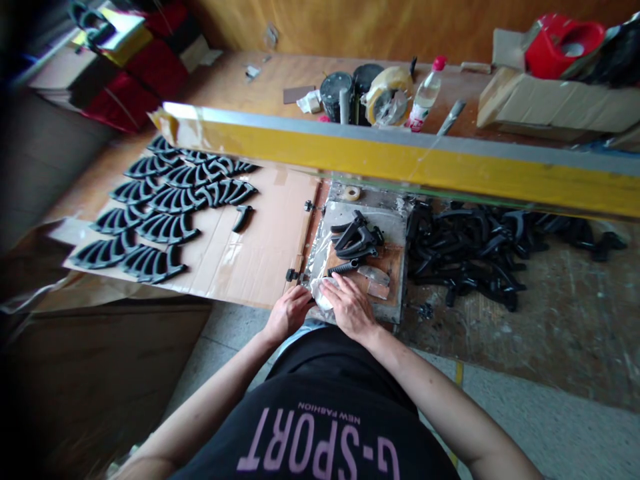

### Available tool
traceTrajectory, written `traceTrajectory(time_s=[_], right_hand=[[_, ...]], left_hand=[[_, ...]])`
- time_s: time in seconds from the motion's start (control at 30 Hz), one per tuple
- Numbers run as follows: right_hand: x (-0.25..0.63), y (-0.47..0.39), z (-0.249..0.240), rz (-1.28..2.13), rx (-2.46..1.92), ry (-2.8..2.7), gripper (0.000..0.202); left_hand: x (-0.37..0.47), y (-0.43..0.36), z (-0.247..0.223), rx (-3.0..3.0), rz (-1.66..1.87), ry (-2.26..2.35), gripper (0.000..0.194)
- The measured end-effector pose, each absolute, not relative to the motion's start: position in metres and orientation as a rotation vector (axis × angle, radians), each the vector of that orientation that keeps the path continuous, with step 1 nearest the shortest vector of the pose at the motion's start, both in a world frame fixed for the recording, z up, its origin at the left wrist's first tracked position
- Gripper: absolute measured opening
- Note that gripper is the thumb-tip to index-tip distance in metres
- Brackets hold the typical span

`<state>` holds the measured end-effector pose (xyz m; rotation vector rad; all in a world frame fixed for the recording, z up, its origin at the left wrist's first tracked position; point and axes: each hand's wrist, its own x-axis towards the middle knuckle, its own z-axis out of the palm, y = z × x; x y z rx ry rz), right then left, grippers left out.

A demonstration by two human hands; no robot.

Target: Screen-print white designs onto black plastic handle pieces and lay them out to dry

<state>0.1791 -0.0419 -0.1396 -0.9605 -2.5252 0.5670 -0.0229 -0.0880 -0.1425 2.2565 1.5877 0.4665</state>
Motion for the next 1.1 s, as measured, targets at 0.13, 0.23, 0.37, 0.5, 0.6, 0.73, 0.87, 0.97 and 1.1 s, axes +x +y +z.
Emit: traceTrajectory(time_s=[0.13,0.23,0.37,0.5,0.6,0.73,0.87,0.97,1.1], right_hand=[[0.168,-0.036,-0.143,0.593,-1.029,-2.492,0.047],[0.171,-0.042,-0.141,0.638,-1.050,-2.481,0.048],[0.189,-0.050,-0.135,0.795,-0.988,-2.425,0.045],[0.208,-0.045,-0.133,1.125,-1.217,-2.139,0.041],[0.207,-0.036,-0.138,1.264,-1.448,-1.834,0.028],[0.186,-0.027,-0.143,1.327,-1.415,-1.792,0.025],[0.163,-0.023,-0.146,1.204,-1.515,-1.887,0.021],[0.151,-0.019,-0.147,1.113,-1.570,-1.942,0.017],[0.137,-0.012,-0.146,0.994,-1.560,-1.995,0.014]], left_hand=[[-0.023,-0.088,-0.141,2.266,0.458,1.597,0.015],[-0.023,-0.088,-0.142,2.263,0.458,1.609,0.015],[-0.023,-0.089,-0.144,2.247,0.435,1.625,0.016],[-0.023,-0.089,-0.145,2.256,0.418,1.637,0.024],[-0.024,-0.090,-0.146,2.257,0.447,1.638,0.026],[-0.027,-0.090,-0.148,2.229,0.497,1.608,0.028],[-0.036,-0.089,-0.150,2.207,0.533,1.568,0.028],[-0.044,-0.086,-0.151,2.205,0.532,1.536,0.028],[-0.050,-0.083,-0.149,2.168,0.601,1.497,0.027]])
